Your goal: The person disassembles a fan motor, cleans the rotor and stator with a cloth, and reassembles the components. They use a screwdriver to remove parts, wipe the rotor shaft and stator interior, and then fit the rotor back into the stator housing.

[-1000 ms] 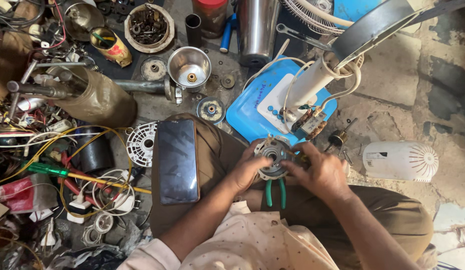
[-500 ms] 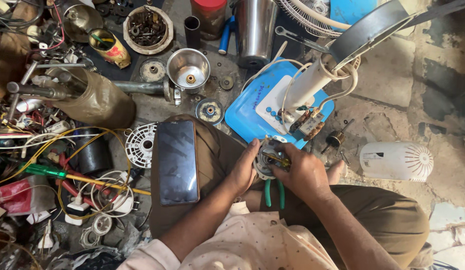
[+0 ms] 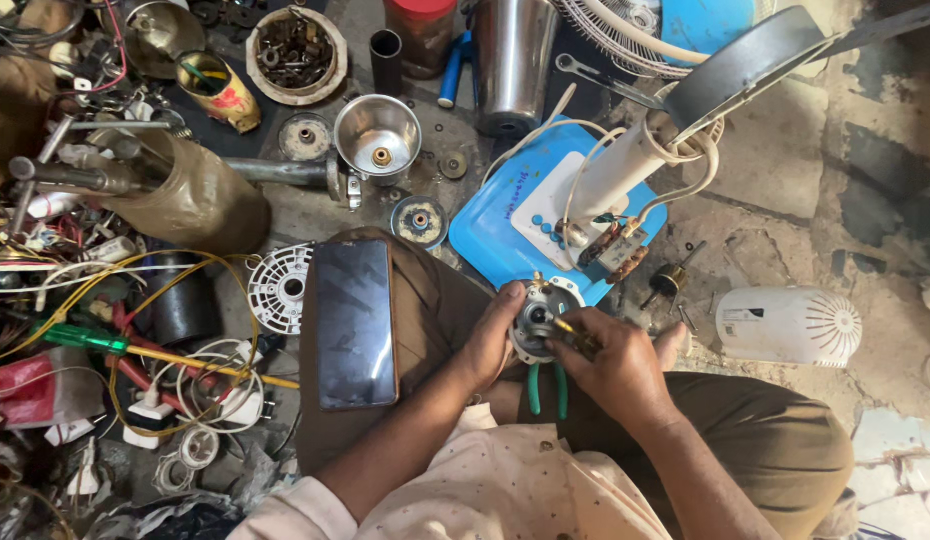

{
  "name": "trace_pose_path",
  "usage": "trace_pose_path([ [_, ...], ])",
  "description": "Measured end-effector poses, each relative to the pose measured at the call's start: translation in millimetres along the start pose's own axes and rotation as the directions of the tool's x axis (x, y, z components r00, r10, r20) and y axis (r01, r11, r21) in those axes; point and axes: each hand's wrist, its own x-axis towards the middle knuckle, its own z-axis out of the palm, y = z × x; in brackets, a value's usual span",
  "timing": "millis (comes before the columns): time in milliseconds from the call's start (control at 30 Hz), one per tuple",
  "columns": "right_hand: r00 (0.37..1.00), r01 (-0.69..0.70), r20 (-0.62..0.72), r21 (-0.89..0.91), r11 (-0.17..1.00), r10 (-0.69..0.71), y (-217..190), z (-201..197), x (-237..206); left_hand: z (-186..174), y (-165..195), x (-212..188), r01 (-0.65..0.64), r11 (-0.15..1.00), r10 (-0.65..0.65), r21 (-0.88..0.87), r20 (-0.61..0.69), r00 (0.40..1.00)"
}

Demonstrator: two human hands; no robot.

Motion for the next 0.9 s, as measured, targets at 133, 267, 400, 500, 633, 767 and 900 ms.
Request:
trace_pose_path([
  [133, 0.940, -0.341, 0.019, -0.013, 0.940, 0.341, -3, 0, 11, 2, 1, 0, 0.020, 0.997, -0.019, 0.079, -0.012, 1.000],
  [267, 0.955, -0.296, 0.049, 0.138, 0.945, 0.292, 5, -8, 10, 9, 8, 0, 0.061, 0.998, -0.060, 0.017, -0.031, 0.998],
  [400, 0.972, -0.219, -0.044, 0.211, 0.953, 0.233, 15, -4, 0, 14, 15, 0, 0.096, 0.994, -0.098, -0.047, -0.045, 0.994],
  [500, 0.921, -0.296, 0.109, 0.820, 0.491, 0.373, 20, 5, -5, 16, 17, 0, 0.084, 0.996, -0.086, -0.035, -0.067, 0.994],
  [633, 0.938, -0.209, -0.086, 0.627, 0.750, 0.334, 20, 12, -10, 15, 16, 1, 0.079, 0.996, -0.082, -0.040, -0.073, 0.994],
  [767, 0.959, 0.000, -0.280, 0.131, 0.991, 0.037, 11, 12, -15, 15, 14, 1, 0.093, 0.994, -0.096, -0.051, -0.062, 0.993],
  [900, 0.882, 0.295, -0.321, -0.195, 0.935, -0.345, -3, 8, -22, 14, 13, 1, 0.092, 0.995, -0.096, -0.038, -0.114, 0.989],
])
